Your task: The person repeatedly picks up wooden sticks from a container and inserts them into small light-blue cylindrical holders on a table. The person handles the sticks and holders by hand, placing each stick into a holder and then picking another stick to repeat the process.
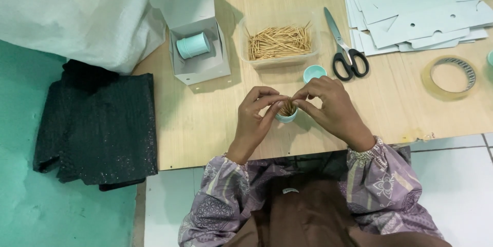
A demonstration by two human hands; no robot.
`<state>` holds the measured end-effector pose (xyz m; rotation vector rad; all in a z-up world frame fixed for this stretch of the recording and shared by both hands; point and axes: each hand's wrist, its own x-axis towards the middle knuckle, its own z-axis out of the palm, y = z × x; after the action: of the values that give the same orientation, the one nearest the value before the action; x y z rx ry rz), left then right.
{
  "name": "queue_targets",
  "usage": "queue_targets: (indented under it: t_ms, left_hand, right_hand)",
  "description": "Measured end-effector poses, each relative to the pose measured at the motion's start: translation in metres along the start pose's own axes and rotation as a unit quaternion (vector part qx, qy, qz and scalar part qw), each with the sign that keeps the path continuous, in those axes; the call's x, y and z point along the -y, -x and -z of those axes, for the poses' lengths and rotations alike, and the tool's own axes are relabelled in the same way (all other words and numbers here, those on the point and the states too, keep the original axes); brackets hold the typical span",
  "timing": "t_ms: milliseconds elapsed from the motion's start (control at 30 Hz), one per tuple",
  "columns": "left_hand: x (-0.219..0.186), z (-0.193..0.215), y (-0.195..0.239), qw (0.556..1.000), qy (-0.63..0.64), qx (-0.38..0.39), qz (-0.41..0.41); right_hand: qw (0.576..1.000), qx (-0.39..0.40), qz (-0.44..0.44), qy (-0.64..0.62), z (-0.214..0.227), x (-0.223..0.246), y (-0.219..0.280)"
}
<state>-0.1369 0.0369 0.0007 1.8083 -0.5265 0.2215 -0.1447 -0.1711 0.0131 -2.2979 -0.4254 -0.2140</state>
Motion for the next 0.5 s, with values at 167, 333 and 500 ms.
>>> queue_targets:
  t_ms: [167,333,500]
  left_hand:
    - [-0.003,-0.001,0.001,1.000,0.012,0.003,0.013]
    - [0.009,0.014,-0.030,0.997,-0.048,-0.034,-0.047]
    - [0.040,0.018,-0.072,0.954,-0.265,-0.024,-0.137]
  right_hand:
    - [1.000,-0.002,0.001,0.007,0.001,-0.003,-0.002]
    - [0.998,-0.025,0.044,0.044,0.021,-0.007,-0.026]
    - [0.973,-0.045,0.081,0.213,0.028,-0.015,-0.079]
